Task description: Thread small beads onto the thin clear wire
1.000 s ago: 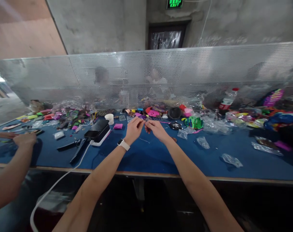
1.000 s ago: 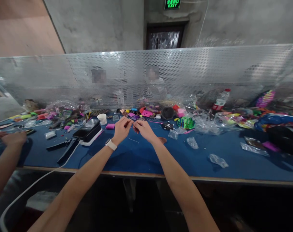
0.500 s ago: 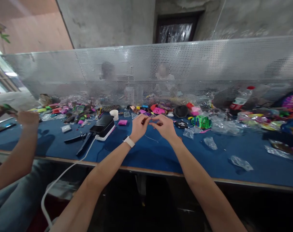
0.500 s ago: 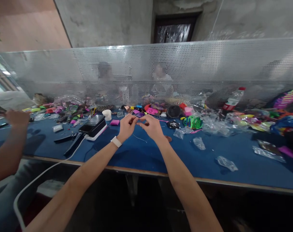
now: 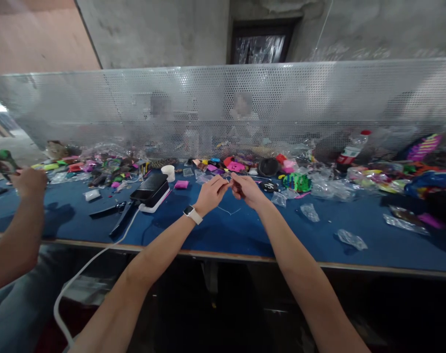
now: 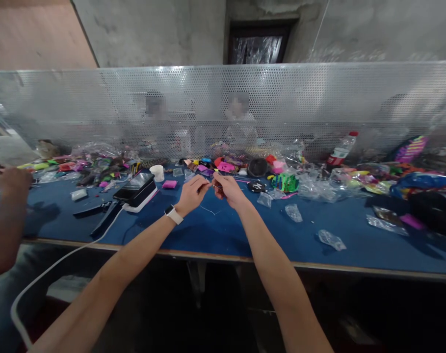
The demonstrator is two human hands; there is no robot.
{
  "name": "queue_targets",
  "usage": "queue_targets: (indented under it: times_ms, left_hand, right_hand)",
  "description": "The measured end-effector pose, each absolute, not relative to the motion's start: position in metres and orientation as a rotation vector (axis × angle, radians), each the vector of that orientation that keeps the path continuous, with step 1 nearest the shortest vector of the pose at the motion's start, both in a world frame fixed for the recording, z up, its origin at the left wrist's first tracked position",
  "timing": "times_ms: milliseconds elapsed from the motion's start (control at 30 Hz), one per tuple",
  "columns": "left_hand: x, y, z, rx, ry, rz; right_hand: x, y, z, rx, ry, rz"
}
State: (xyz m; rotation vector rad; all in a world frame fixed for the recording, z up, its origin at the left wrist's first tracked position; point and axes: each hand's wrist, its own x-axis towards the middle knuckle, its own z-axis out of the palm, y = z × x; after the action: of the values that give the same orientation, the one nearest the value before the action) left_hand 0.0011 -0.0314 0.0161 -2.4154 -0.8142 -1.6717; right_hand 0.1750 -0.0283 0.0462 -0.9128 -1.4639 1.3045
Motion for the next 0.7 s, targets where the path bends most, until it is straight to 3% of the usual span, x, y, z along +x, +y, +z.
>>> queue_targets:
  times_ms: [367,533,700]
  left_hand:
    - [-0.001,-0.014,0.008,-2.249,-1.228,-2.118]
    - [0.000,-0.019,0.009,-2.283,-1.154,-2.081]
    - [-0.002,-0.023,0.014,-2.287,-1.058,-1.987]
  right_hand:
    - [0.171,-0.030,0.031,-0.905,-1.826,0.076]
    - [0.171,-0.029,0.029,-0.878,-1.869,0.032]
    - [0.167,-0.029,0.031,-0.867,-1.804,0.214]
